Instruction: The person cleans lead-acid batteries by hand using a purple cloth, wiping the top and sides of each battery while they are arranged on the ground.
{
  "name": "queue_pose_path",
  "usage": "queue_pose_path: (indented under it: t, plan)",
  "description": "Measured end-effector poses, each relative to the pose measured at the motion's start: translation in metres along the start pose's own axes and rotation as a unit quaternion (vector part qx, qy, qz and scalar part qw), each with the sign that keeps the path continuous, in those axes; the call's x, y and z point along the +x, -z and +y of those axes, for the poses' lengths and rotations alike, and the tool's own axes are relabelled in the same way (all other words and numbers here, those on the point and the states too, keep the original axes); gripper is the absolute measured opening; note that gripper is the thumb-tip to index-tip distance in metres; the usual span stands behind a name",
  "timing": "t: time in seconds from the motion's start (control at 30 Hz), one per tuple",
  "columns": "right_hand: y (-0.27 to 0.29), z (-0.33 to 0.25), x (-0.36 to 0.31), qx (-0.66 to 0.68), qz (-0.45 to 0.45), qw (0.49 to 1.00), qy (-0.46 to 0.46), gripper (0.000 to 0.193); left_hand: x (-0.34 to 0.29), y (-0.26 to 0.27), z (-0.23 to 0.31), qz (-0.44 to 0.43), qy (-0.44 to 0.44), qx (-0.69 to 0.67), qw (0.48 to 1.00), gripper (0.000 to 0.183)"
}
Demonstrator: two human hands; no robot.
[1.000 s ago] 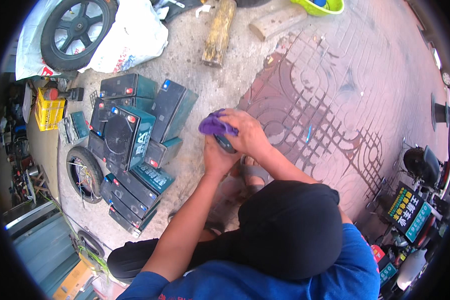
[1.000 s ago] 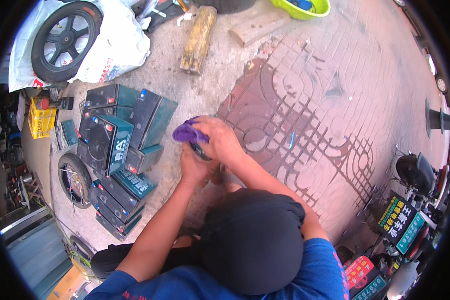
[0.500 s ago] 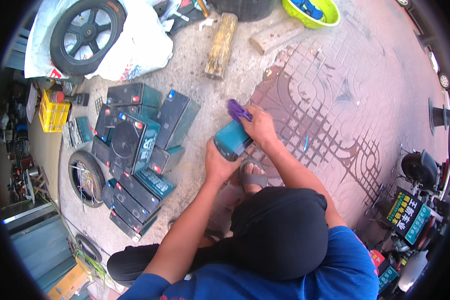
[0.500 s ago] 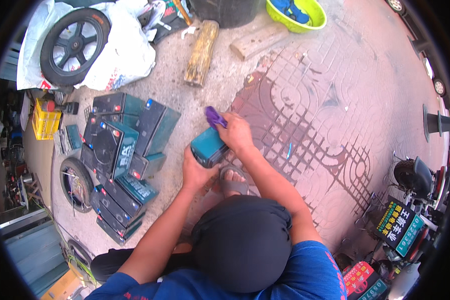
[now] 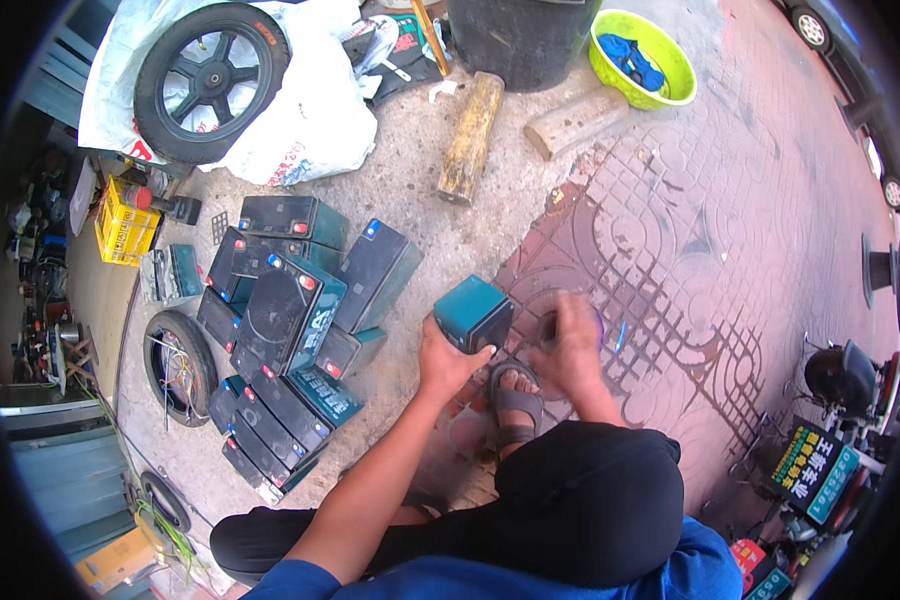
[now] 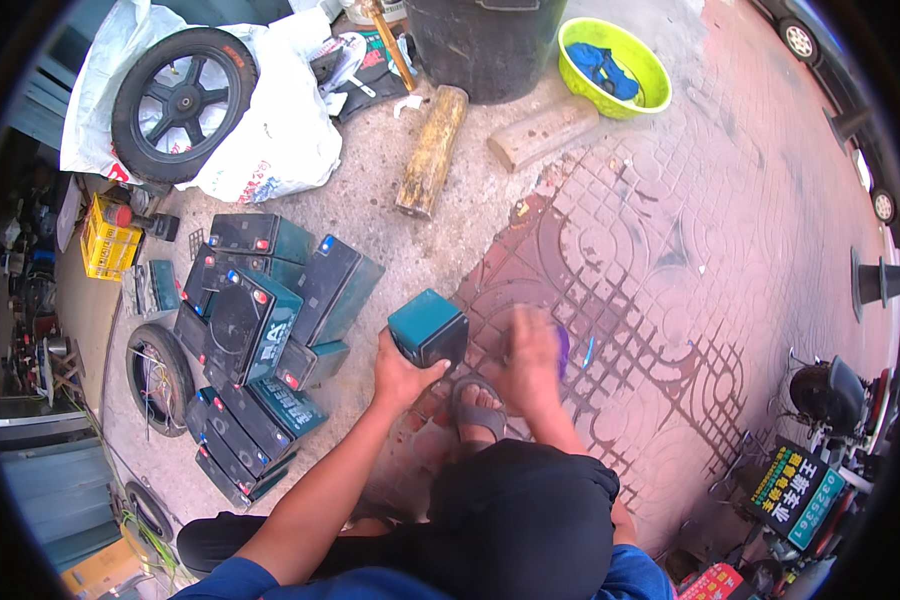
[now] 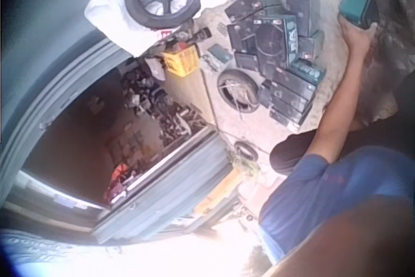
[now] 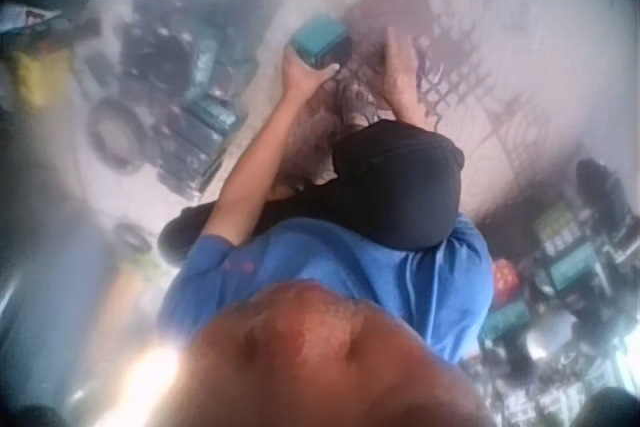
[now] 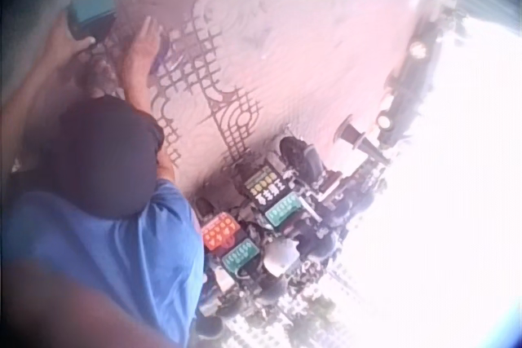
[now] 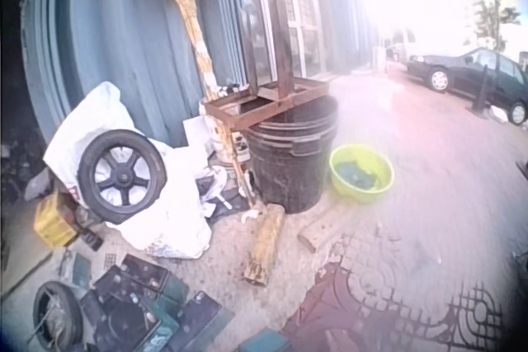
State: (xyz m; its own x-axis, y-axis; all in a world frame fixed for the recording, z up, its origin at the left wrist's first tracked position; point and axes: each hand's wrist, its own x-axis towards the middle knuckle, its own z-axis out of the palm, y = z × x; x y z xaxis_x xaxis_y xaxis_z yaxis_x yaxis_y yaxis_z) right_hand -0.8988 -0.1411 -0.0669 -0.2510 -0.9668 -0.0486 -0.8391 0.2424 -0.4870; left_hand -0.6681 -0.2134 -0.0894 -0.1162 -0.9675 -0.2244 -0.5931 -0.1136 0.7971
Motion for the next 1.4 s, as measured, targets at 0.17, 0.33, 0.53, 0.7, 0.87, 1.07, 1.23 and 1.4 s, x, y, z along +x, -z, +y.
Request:
queue_pose_path:
  t: [0.17,0.33,0.53,0.7,0.87,1.07,1.23,1.4]
  plan:
    - [-0.075,-0.051,-0.002,0.310,-0.003,0.950,0.031,0.140,0.019,0.001,0.013,0.006,0.050,-0.053,0.997,0.093]
    - [-0.076,-0.069,0.026,0.245,0.008,0.969,-0.041,0.129,0.037,0.005,0.025,-0.083,0.165,-0.290,0.939,0.051]
    - [-0.040,-0.057,0.069,0.172,0.051,0.983,-0.041,0.112,0.059,-0.018,0.039,-0.110,0.191,-0.351,0.910,0.057]
    - [-0.028,-0.045,0.125,0.071,0.074,0.995,0.010,0.116,0.065,-0.020,0.031,-0.113,0.147,-0.385,0.904,0.077]
    - [-0.032,-0.065,0.210,0.023,0.100,0.991,0.088,0.115,0.026,-0.007,0.023,-0.118,0.189,-0.390,0.894,0.087]
    - [-0.050,-0.104,0.291,-0.017,0.079,0.991,0.105,0.117,-0.016,0.015,0.002,-0.195,0.190,-0.375,0.886,0.083]
    - [-0.042,-0.102,0.284,-0.041,0.110,0.990,0.072,0.114,-0.031,0.050,0.005,-0.189,0.208,-0.273,0.920,0.081]
    - [-0.036,-0.045,0.200,0.082,0.115,0.985,0.095,0.097,-0.051,0.083,-0.012,-0.140,0.183,-0.148,0.962,0.073]
